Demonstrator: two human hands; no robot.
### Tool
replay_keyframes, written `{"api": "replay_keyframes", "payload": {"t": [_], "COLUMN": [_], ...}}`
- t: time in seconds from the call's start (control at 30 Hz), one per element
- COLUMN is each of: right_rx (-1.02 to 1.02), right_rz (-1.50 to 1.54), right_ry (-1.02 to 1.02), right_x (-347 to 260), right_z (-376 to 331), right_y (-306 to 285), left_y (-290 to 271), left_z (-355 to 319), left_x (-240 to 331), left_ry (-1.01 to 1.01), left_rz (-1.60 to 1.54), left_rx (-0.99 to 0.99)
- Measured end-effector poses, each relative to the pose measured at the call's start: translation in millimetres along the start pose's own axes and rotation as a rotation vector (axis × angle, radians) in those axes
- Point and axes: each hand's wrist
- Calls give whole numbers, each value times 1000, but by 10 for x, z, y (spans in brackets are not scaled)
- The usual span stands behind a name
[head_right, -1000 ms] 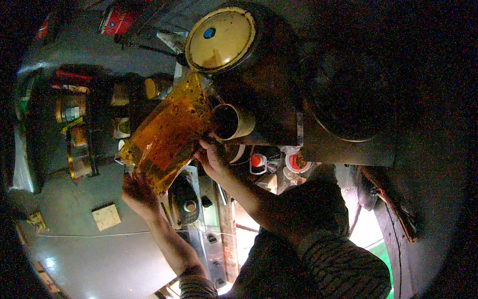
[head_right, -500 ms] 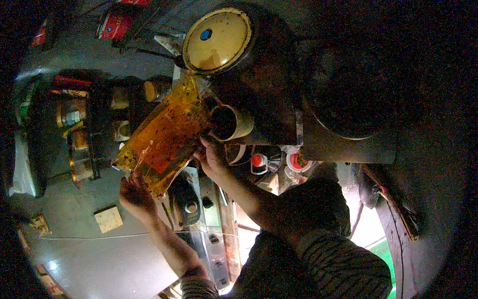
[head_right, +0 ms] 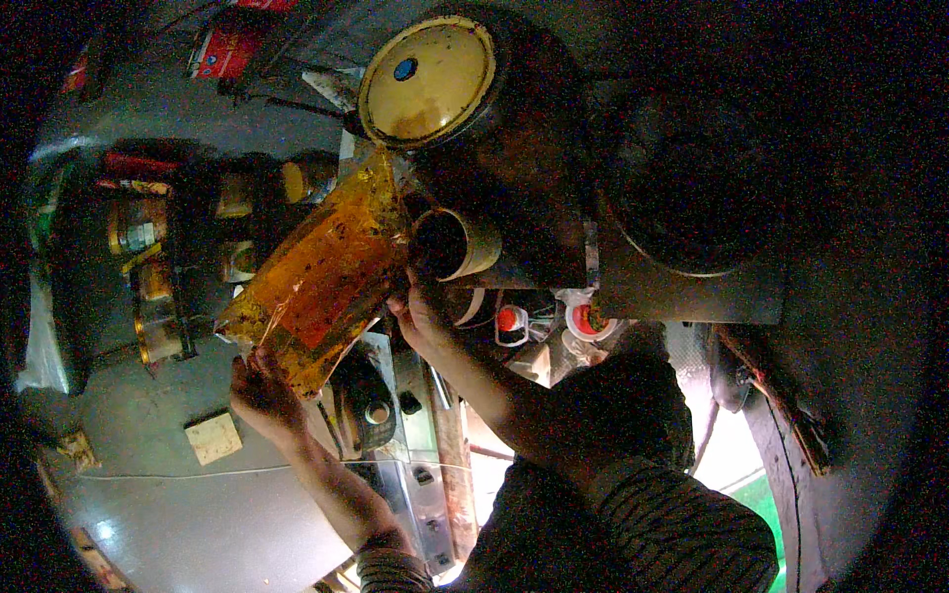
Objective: The person retrieves a packet of instant noodles and a plastic container from a cabinet. They open the noodle packet and pour the contents into a small bowl. The person then adds a dark liquid from a jar and a yellowish liquid from a large plastic bag into a pot on the stove. Finally, they retrieve a bag of vegetables from a refrigerator and place it on the counter.
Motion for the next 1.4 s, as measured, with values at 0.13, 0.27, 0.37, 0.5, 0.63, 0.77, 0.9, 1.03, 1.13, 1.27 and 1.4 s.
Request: {"api": "replay_keyframes", "payload": {"t": [0.13, 0.27, 0.37, 0.5, 0.63, 0.77, 0.9, 1.03, 1.13, 1.27, 1.4], "right_rx": [144, 182, 174, 143, 130, 138, 80, 40, -34, -30, -29], "right_rz": [22, -20, 38, 28, -55, -68, -98, -60, -45, -2, -35], "right_ry": [30, 29, 75, 119, 113, 103, 154, 154, 103, 115, 84], "right_x": [-10, -1, -26, 21, 45, 60, 36, 5, 17, 1, 20], "right_z": [-23, -17, 66, 75, 104, 160, 62, 44, 35, 14, 38], "right_y": [31, -9, -146, -145, -82, -125, -90, -20, 9, -28, -48], "left_y": [37, 9, 27, 2, 7, 36, 43, 75, 128, 126, 119], "left_z": [-11, -3, 3, -55, -167, -304, -417, -478, -514, -524, -511], "left_x": [3, 10, 15, -34, -171, -138, -317, -347, -396, -376, -432], "left_ry": [45, 64, 106, 31, -28, -61, -102, -138, -145, -179, -136], "left_rz": [-29, 97, 93, 146, 15, 40, 0, -31, -127, -142, -79], "left_rx": [36, 41, 68, 37, 65, 74, 119, 145, 177, 137, 141]}}
Point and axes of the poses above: each hand's wrist, its own z-axis towards the middle knuckle, its own y-axis out of the palm, x = y × z, and after that the axes turned 10 degrees about z, right-handed
